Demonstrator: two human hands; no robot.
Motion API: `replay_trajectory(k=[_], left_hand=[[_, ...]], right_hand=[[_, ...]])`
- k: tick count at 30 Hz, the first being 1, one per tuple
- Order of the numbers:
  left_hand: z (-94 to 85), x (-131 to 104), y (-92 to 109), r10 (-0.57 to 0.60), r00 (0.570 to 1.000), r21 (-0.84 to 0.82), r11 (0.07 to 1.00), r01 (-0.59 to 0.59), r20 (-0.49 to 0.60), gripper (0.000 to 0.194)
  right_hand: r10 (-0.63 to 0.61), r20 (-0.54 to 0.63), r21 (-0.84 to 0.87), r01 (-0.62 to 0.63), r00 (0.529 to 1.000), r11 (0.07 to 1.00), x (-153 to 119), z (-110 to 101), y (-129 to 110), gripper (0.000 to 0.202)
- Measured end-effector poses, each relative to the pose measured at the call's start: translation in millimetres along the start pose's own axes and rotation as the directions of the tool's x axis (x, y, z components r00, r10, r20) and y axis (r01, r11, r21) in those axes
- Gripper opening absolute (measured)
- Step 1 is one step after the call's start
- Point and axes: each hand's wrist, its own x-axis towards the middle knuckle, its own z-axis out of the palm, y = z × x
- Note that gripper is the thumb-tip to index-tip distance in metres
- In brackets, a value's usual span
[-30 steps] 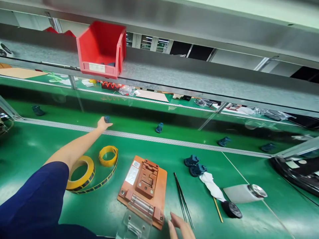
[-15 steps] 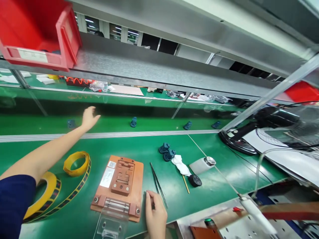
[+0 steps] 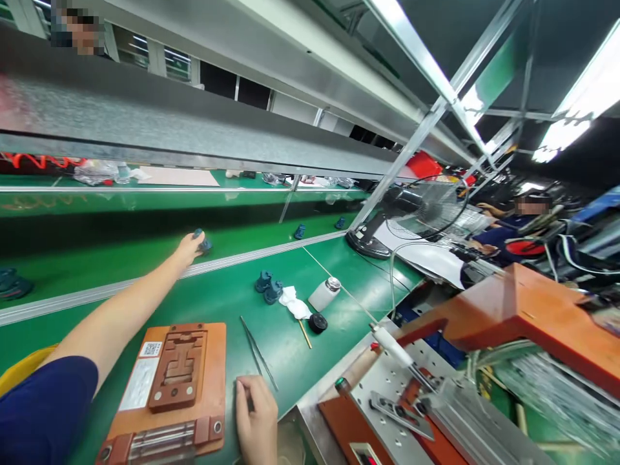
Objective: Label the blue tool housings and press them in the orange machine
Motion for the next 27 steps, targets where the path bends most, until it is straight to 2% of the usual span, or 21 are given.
replay_trajectory(k=[3,7,9,11,13,14,16,17,18,20,22,24,27], left_hand=[[-11.4,-25.4,10.8,-0.131,0.975,-0.143,0.977,0.158,0.179,0.037],[-30.5,-88.6,15.3,-0.264,0.909,-0.213,0.915,0.342,0.323,0.051],[-38.7,-126.6,13.5,-0.329,0.864,-0.202,0.882,0.425,0.381,0.053],[-45.2,-162.7,11.2,-0.382,0.81,-0.175,0.85,0.497,0.445,0.053],[-50.1,-192.5,9.7,-0.418,0.757,-0.147,0.821,0.552,0.502,0.052],[-52.3,-204.4,9.4,-0.434,0.734,-0.137,0.807,0.574,0.522,0.052],[-57.7,-222.3,10.2,-0.443,0.714,-0.127,0.797,0.591,0.542,0.053],[-61.8,-228.9,11.3,-0.435,0.731,-0.124,0.811,0.572,0.526,0.053],[-67.2,-234.5,13.1,-0.418,0.77,-0.117,0.84,0.53,0.483,0.05],[-83.0,-245.4,18.5,-0.349,0.873,-0.061,0.918,0.391,0.341,0.04],[-103.9,-259.0,25.0,-0.267,0.934,0.044,0.964,0.264,0.238,0.036],[-126.2,-278.1,30.2,-0.232,0.94,0.165,0.967,0.195,0.249,0.036],[-153.5,-316.3,27.2,-0.272,0.891,0.392,0.912,0.118,0.364,0.032]], right_hand=[[0.042,0.039,0.0,-0.042,0.998,0.999,5.5,-0.5,1.7,0.032],[0.102,0.123,0.063,-0.11,0.987,0.992,38.2,4.4,-12.1,0.032],[0.03,0.131,0.101,-0.043,0.991,0.994,62.9,11.2,-30.4,0.028],[-0.108,0.173,0.169,0.078,0.979,0.983,87.0,20.1,-52.6,0.03],[-0.257,0.267,0.225,0.2,0.929,0.954,105.7,29.8,-72.9,0.069],[-0.312,0.34,0.249,0.235,0.887,0.94,112.1,34.4,-80.8,0.083],[-0.379,0.456,0.304,0.259,0.805,0.917,119.3,42.0,-90.3,0.097],[-0.391,0.489,0.323,0.255,0.78,0.911,120.7,44.6,-91.8,0.096],[-0.39,0.507,0.33,0.245,0.769,0.912,121.4,46.2,-91.4,0.094],[-0.345,0.546,0.295,0.211,0.763,0.932,121.8,46.9,-86.2,0.091],[-0.277,0.613,0.221,0.176,0.74,0.959,122.2,46.0,-77.9,0.091],[-0.229,0.684,0.162,0.162,0.693,0.973,122.0,45.3,-69.4,0.091],[-0.245,0.724,0.158,0.191,0.645,0.969,119.1,47.0,-58.3,0.09]])
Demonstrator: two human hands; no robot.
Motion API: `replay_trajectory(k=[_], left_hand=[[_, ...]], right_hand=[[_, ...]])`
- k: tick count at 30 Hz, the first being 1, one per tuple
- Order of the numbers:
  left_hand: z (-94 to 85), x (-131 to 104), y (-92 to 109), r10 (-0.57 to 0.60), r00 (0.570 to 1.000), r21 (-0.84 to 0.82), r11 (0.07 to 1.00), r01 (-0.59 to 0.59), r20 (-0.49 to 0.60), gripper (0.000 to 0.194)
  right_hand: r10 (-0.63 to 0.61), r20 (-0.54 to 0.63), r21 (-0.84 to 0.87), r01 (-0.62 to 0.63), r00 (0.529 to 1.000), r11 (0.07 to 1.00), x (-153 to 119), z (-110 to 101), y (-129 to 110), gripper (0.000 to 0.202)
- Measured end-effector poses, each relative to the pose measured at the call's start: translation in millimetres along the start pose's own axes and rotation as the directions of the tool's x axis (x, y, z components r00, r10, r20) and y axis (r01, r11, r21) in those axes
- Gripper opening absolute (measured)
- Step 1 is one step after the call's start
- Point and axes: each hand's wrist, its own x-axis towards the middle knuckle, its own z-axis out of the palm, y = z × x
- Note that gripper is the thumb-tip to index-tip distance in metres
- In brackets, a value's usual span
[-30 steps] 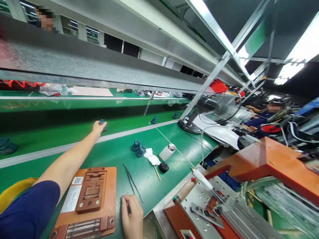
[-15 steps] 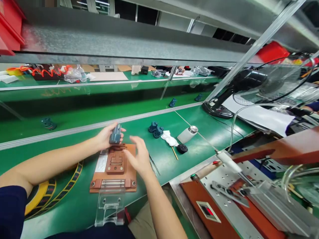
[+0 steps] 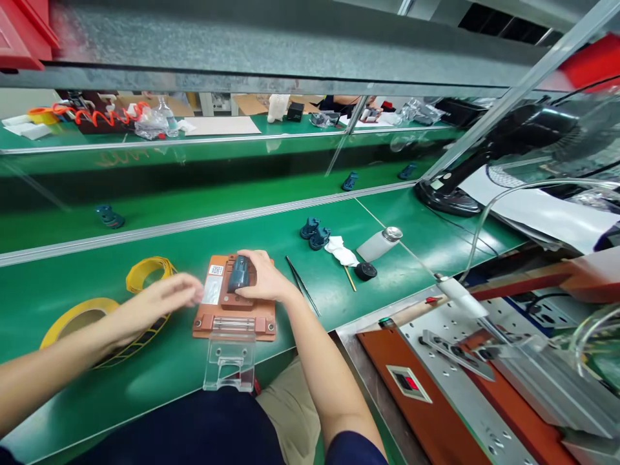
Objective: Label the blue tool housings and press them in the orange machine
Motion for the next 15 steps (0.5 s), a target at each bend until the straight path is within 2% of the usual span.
replay_trajectory(k=[3,6,8,10,11,13,15], left_hand=[[13.1,-36.0,-30.8,-0.064,0.98,0.137,0.99,0.039,0.188,0.03],[33.8,-56.4,-64.1,-0.112,0.905,0.035,0.994,0.106,0.41,0.041],[42.9,-60.9,-75.2,-0.077,0.865,-0.095,0.985,0.142,0.497,0.05],[44.7,-59.6,-70.3,-0.021,0.858,-0.246,0.954,0.171,0.514,0.047],[43.3,-57.3,-62.1,0.004,0.862,-0.325,0.927,0.188,0.507,0.046],[38.8,-49.0,-38.6,0.061,0.878,-0.486,0.85,0.204,0.476,0.05],[36.0,-35.0,-14.8,0.102,0.919,-0.614,0.771,0.17,0.382,0.054]], right_hand=[[-0.061,0.035,-0.02,0.062,0.997,0.998,-3.7,8.3,8.9,0.094],[-0.071,0.067,-0.03,0.073,0.995,0.997,-10.2,16.6,13.9,0.104],[-0.039,-0.005,-0.025,0.039,0.999,0.999,-17.8,18.7,15.1,0.096],[0.002,-0.185,-0.044,-0.01,0.983,0.999,-29.6,17.1,16.9,0.072],[0.022,-0.3,-0.067,-0.044,0.954,0.997,-37.3,15.5,19.1,0.06],[0.039,-0.515,-0.135,-0.126,0.856,0.983,-55.5,12.4,27.5,0.041],[0.015,-0.66,-0.226,-0.216,0.751,0.95,-74.9,12.1,40.6,0.034]])
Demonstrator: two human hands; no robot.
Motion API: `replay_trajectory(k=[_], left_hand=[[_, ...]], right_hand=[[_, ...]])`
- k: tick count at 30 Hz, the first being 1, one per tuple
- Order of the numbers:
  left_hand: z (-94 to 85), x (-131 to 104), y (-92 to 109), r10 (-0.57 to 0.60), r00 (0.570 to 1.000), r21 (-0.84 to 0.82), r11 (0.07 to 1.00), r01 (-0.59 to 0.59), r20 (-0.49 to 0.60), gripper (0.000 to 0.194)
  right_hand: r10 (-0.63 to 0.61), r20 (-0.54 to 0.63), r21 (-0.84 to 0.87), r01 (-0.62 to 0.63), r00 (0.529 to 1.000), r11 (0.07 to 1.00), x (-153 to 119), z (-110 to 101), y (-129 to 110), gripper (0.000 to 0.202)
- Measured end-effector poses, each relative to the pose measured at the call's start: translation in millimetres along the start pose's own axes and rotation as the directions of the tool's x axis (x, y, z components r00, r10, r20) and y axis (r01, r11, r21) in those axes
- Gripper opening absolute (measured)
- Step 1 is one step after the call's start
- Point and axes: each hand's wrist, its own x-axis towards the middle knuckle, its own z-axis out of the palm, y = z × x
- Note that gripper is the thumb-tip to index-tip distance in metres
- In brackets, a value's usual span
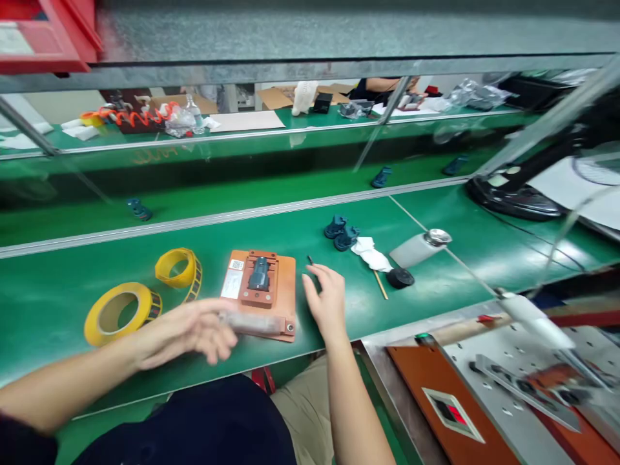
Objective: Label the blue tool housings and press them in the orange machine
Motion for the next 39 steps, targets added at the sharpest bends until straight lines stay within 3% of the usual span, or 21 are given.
replay_trajectory(k=[3,7,9,10,11,12,13,14,15,16,20,25,29,31,34,36,38,39], left_hand=[[3.1,32.0,17.2,0.07,0.983,-0.078,0.993,-0.084,-0.169,0.043],[-9.9,67.2,12.9,-0.014,0.959,-0.051,0.999,0.0,-0.282,0.032],[-20.7,67.8,12.5,-0.015,0.954,0.055,0.998,0.032,-0.299,0.037],[-27.3,63.0,14.9,0.027,0.949,0.184,0.982,0.033,-0.315,0.039],[-34.8,55.3,19.3,0.102,0.934,0.392,0.919,0.043,-0.342,0.04],[-43.1,45.6,25.1,0.202,0.908,0.626,0.776,0.081,-0.368,0.039],[-52.1,34.9,32.0,0.308,0.873,0.812,0.563,0.153,-0.378,0.038],[-61.4,24.2,39.0,0.402,0.837,0.911,0.33,0.247,-0.372,0.037],[-70.6,14.5,45.3,0.462,0.807,0.93,0.16,0.332,-0.368,0.039],[-79.2,6.7,50.4,0.492,0.788,0.917,0.058,0.396,-0.371,0.044],[-102.7,1.9,55.5,0.462,0.775,0.869,-0.02,0.494,-0.43,0.053],[-113.3,35.6,55.8,0.482,0.76,0.861,-0.02,0.508,-0.436,0.041],[-121.0,50.6,65.3,0.491,0.736,0.862,0.065,0.502,-0.466,0.023],[-123.3,49.3,70.3,0.514,0.718,0.872,0.141,0.469,-0.469,0.017],[-122.4,42.1,74.3,0.544,0.699,0.886,0.289,0.362,-0.463,0.032],[-119.5,37.6,73.6,0.548,0.694,0.876,0.397,0.276,-0.467,0.042],[-115.5,34.2,70.3,0.546,0.687,0.846,0.495,0.199,-0.48,0.046],[-113.4,32.7,68.0,0.546,0.679,0.828,0.536,0.166,-0.49,0.047]], right_hand=[[0.003,-0.118,-0.204,-0.027,0.993,0.979,-23.1,-3.8,23.6,0.037],[0.041,-0.155,-0.338,-0.092,0.987,0.937,-45.0,-0.7,37.6,0.047],[0.079,-0.161,-0.354,-0.132,0.984,0.926,-49.1,1.0,38.7,0.051],[0.103,-0.163,-0.359,-0.156,0.981,0.92,-49.7,1.7,38.6,0.052],[0.127,-0.163,-0.366,-0.18,0.978,0.913,-49.8,2.3,38.2,0.053],[0.151,-0.161,-0.373,-0.202,0.975,0.906,-49.6,2.7,37.7,0.053],[0.173,-0.156,-0.381,-0.221,0.973,0.898,-49.3,3.1,37.1,0.052],[0.193,-0.147,-0.388,-0.236,0.97,0.891,-49.0,3.3,36.4,0.051],[0.21,-0.138,-0.393,-0.248,0.968,0.886,-48.7,3.4,35.6,0.05],[0.224,-0.129,-0.396,-0.258,0.966,0.881,-48.6,3.4,34.8,0.049],[0.246,-0.111,-0.397,-0.27,0.963,0.877,-48.7,3.1,33.2,0.045],[0.253,-0.089,-0.401,-0.267,0.963,0.876,-49.2,3.8,36.1,0.044],[0.267,-0.099,-0.364,-0.284,0.959,0.887,-49.7,3.0,39.4,0.044],[0.272,-0.123,-0.275,-0.296,0.954,0.915,-48.2,0.8,38.3,0.044],[0.352,-0.186,0.022,-0.355,0.917,0.935,-39.2,-4.4,28.0,0.043],[0.501,-0.18,0.378,-0.41,0.847,0.83,-27.4,-7.9,13.7,0.042],[0.614,-0.019,0.715,-0.419,0.789,0.56,-12.1,-10.5,-6.1,0.044],[0.617,0.089,0.814,-0.414,0.782,0.408,-4.0,-11.3,-17.7,0.043]])
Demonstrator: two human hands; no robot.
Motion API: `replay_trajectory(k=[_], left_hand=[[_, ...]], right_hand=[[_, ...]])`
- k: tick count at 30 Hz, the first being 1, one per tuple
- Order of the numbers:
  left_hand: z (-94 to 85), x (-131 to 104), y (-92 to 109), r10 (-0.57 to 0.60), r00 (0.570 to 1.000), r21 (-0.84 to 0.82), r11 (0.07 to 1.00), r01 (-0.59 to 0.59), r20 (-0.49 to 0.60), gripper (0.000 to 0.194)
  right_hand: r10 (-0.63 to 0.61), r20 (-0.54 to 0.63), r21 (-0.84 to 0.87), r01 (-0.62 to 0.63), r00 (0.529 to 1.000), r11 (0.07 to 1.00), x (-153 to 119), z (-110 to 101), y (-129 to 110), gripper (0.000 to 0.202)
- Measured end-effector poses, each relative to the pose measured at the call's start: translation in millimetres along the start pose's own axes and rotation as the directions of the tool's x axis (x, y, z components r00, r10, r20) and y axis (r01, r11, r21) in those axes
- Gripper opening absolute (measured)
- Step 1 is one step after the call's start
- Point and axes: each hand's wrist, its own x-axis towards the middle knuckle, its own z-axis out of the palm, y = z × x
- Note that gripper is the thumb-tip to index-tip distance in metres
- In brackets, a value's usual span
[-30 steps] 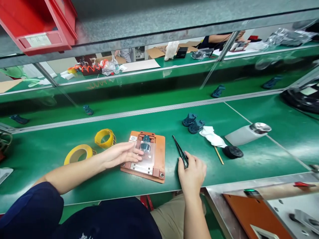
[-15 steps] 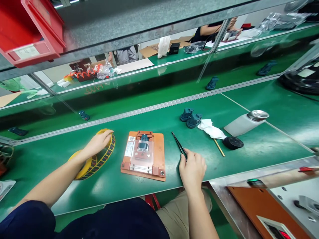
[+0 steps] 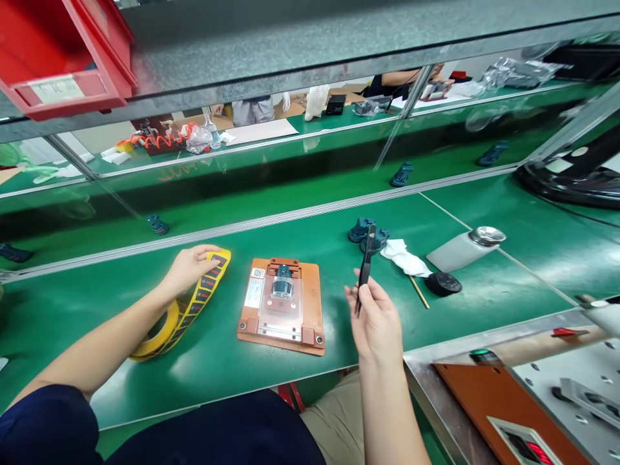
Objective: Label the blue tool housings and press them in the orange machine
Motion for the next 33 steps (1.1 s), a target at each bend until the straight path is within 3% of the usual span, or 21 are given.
replay_trajectory(k=[3,7,10,13,16,23,27,30,33], left_hand=[[2.4,-12.0,-0.2,-0.033,0.998,-0.117,0.993,0.027,-0.048,0.047],[0.7,-34.4,-2.2,-0.077,0.99,-0.189,0.981,0.053,-0.12,0.041],[-1.3,-54.7,-4.5,-0.101,0.986,-0.256,0.965,0.065,-0.134,0.038],[-2.0,-73.0,-7.8,-0.13,0.984,-0.366,0.927,0.078,-0.119,0.035],[-3.0,-85.1,-11.4,-0.153,0.982,-0.436,0.896,0.091,-0.111,0.035],[-2.4,-94.5,-10.7,-0.162,0.981,-0.42,0.901,0.105,-0.104,0.035],[-1.9,-92.3,-5.9,-0.13,0.989,-0.357,0.929,0.095,-0.075,0.036],[-5.5,-80.2,-1.7,-0.025,0.998,-0.094,0.995,0.02,-0.052,0.043],[-4.7,-56.5,-0.5,0.049,0.999,0.272,0.961,-0.048,0.003,0.053]], right_hand=[[0.145,0.25,0.196,-0.196,0.957,0.961,-6.8,37.5,-23.1,0.035],[0.191,0.482,0.166,-0.303,0.855,0.939,-25.0,91.9,-38.1,0.029],[0.201,0.549,0.103,-0.304,0.811,0.947,-40.6,131.4,-38.1,0.033],[0.177,0.556,0.077,-0.262,0.812,0.962,-52.7,163.6,-33.4,0.037],[0.144,0.567,0.044,-0.204,0.811,0.978,-58.5,182.9,-27.5,0.035],[0.151,0.633,-0.031,-0.171,0.759,0.985,-59.8,190.0,-18.3,0.036],[0.118,0.646,-0.031,-0.128,0.754,0.991,-62.2,186.9,-19.8,0.032],[0.066,0.616,-0.039,-0.053,0.785,0.998,-58.5,176.8,-26.6,0.028],[0.0,0.579,-0.099,0.071,0.815,0.993,-44.1,157.2,-37.9,0.027]])
